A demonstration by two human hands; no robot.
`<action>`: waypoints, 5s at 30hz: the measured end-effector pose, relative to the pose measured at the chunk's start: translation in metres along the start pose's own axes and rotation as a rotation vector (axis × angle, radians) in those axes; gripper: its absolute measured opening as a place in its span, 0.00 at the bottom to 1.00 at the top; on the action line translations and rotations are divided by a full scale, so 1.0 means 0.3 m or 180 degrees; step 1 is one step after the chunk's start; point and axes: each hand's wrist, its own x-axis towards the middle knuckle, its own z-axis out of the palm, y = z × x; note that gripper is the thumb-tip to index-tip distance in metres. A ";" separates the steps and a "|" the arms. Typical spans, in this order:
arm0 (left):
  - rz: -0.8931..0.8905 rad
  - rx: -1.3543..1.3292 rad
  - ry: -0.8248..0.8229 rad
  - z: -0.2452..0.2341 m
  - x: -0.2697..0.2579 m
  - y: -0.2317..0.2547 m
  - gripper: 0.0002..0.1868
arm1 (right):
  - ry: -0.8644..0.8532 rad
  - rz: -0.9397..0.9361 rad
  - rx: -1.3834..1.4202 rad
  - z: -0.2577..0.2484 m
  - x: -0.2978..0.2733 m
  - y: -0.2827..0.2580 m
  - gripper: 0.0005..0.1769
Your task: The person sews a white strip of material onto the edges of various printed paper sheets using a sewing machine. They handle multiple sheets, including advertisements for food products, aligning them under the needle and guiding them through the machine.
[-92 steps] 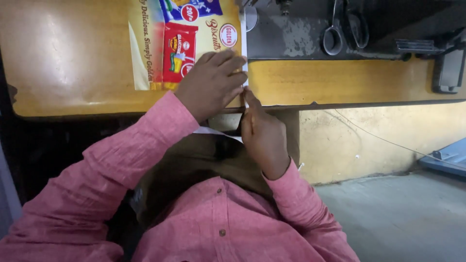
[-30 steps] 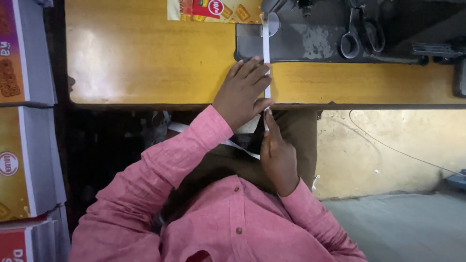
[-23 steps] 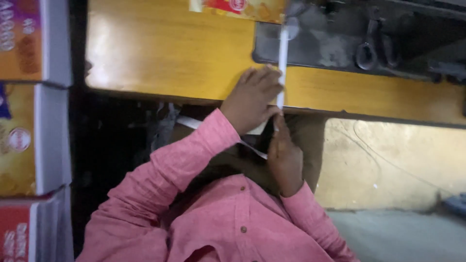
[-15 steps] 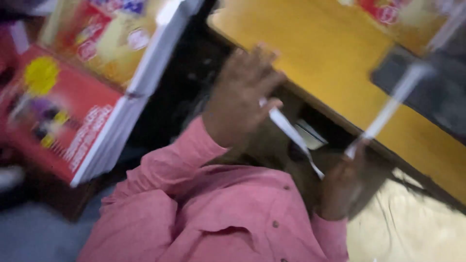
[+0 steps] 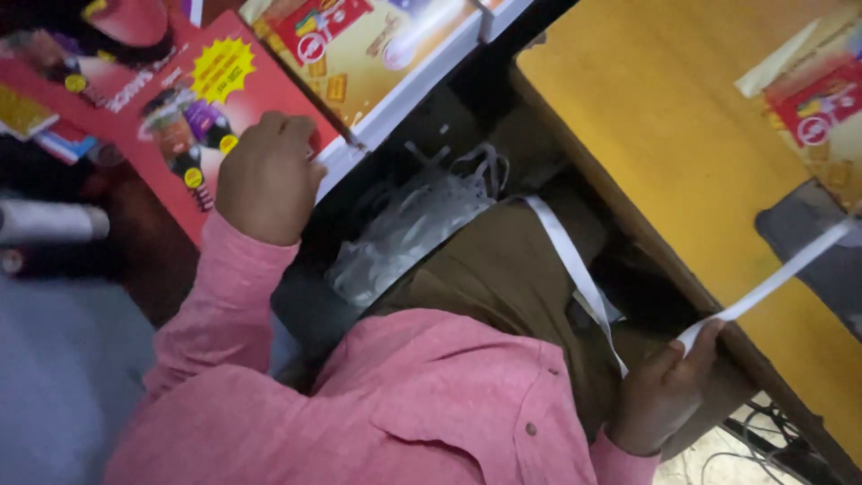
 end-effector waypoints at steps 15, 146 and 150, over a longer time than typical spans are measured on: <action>0.0065 0.1047 0.2493 0.188 0.429 0.873 0.27 | -0.0095 0.0763 0.0128 0.007 -0.010 0.066 0.30; 0.4643 -0.2169 -0.0026 0.260 0.343 1.528 0.24 | -0.0355 0.0697 -0.0268 -0.021 -0.025 0.012 0.29; 0.4362 -0.2790 0.0263 0.377 0.272 1.544 0.27 | -0.0374 0.1223 0.0051 -0.082 0.027 -0.082 0.34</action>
